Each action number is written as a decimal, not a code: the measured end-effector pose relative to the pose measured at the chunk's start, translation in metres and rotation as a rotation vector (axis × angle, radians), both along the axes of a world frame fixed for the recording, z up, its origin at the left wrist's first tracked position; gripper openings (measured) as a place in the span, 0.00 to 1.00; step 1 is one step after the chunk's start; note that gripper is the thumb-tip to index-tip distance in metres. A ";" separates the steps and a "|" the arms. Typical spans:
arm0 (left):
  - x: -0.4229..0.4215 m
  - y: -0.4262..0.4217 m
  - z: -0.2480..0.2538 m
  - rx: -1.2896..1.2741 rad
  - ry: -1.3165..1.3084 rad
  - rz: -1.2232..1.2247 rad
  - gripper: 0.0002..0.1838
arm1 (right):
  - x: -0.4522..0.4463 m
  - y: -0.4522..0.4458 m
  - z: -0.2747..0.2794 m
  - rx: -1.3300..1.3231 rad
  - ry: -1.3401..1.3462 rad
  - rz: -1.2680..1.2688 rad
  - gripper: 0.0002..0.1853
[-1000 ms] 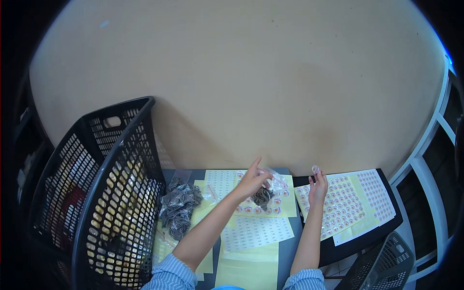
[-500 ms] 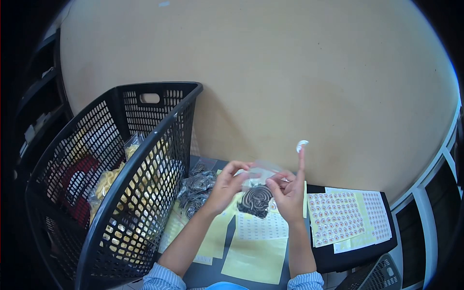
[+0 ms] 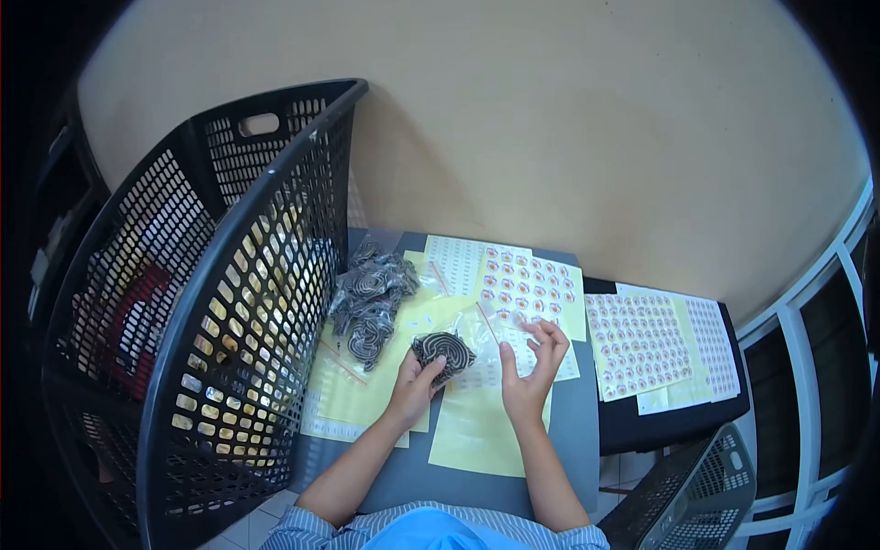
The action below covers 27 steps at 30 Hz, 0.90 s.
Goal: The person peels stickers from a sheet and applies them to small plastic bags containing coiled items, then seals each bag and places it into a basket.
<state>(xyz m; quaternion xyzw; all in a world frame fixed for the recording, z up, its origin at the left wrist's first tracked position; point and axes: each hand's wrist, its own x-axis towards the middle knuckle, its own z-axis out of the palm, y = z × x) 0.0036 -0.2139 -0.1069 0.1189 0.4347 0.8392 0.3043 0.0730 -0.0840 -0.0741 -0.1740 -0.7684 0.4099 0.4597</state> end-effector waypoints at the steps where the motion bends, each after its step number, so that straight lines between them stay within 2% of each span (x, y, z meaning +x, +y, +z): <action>1: -0.001 0.001 -0.002 -0.005 -0.011 -0.009 0.15 | 0.004 0.001 -0.002 0.123 -0.022 -0.040 0.15; 2: -0.002 0.002 -0.004 0.028 -0.054 -0.023 0.15 | 0.007 0.001 0.000 -0.044 -0.032 0.113 0.04; 3: -0.002 0.003 -0.005 0.061 -0.099 -0.038 0.16 | 0.008 -0.002 0.005 -0.051 -0.044 0.102 0.04; 5: 0.001 0.003 -0.008 -0.017 -0.047 -0.066 0.16 | 0.009 -0.004 0.011 -0.058 -0.131 0.246 0.04; 6: 0.001 0.003 -0.013 -0.055 0.072 -0.043 0.15 | 0.009 -0.003 0.008 0.027 -0.201 0.253 0.04; 7: 0.001 0.003 -0.016 -0.094 0.191 -0.018 0.15 | 0.009 -0.004 0.005 0.029 -0.205 0.249 0.04; 10: 0.003 0.005 -0.019 -0.025 0.121 -0.036 0.14 | 0.009 -0.006 -0.007 -0.047 -0.374 0.258 0.05; 14: 0.006 0.008 -0.026 -0.038 0.096 -0.067 0.15 | 0.009 -0.004 -0.006 0.006 -0.386 0.190 0.04; 17: 0.008 0.009 -0.024 -0.038 0.016 -0.037 0.15 | 0.006 -0.004 -0.017 -0.082 -0.338 0.193 0.04; 19: 0.010 0.009 -0.020 0.022 -0.096 -0.008 0.15 | 0.003 -0.006 -0.025 -0.311 -0.314 0.233 0.05; 23: 0.014 0.010 -0.017 0.063 -0.162 0.029 0.16 | 0.001 -0.020 -0.026 -0.326 -0.269 0.163 0.05; 27: 0.016 0.010 -0.018 0.089 -0.150 0.011 0.16 | 0.001 -0.021 -0.027 -0.227 -0.257 0.113 0.04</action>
